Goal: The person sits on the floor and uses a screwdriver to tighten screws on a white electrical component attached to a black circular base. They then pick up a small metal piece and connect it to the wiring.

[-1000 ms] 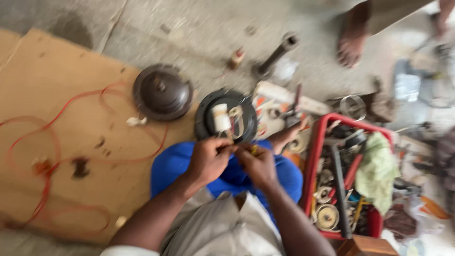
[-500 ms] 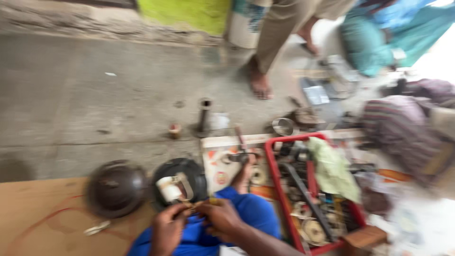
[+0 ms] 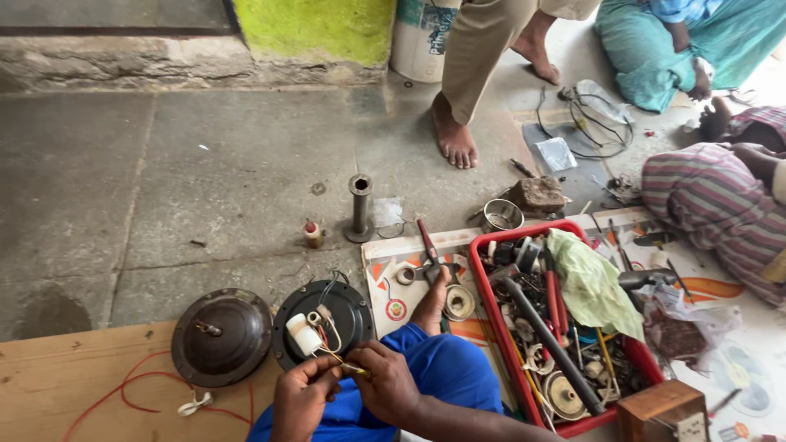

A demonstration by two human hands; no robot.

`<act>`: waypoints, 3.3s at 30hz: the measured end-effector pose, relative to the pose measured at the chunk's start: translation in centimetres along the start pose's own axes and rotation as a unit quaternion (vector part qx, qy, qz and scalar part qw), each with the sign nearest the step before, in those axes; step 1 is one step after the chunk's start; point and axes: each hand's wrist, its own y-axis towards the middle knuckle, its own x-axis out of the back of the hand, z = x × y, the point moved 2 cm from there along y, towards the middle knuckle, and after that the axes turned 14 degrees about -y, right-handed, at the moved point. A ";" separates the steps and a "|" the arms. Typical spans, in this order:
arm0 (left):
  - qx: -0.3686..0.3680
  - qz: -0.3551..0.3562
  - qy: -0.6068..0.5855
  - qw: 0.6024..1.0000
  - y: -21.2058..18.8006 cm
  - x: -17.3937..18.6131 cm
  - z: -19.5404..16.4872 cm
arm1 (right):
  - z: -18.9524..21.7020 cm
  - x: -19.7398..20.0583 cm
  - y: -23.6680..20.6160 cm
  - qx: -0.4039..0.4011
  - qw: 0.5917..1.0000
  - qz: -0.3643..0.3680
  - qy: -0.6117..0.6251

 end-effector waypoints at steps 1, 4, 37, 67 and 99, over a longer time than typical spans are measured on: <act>0.008 -0.001 -0.002 1.000 0.1 0.1 0.0 | -0.4 -0.5 -0.1 -0.017 1.000 0.012 -0.003; -0.004 -0.012 0.036 0.999 0.0 0.0 0.2 | -1.6 -2.1 -0.6 -0.053 0.997 0.053 0.023; -0.206 -0.011 0.062 0.977 -4.1 -4.6 -2.3 | -4.1 1.2 -2.7 -0.476 0.815 0.168 0.284; -0.171 0.000 0.014 0.985 -3.9 -4.3 -2.0 | 0.5 1.2 -1.6 -0.066 0.997 -0.044 -0.013; -0.179 0.013 0.006 0.984 -4.3 -3.6 -2.0 | -2.6 1.2 -1.8 -0.358 0.902 0.167 0.176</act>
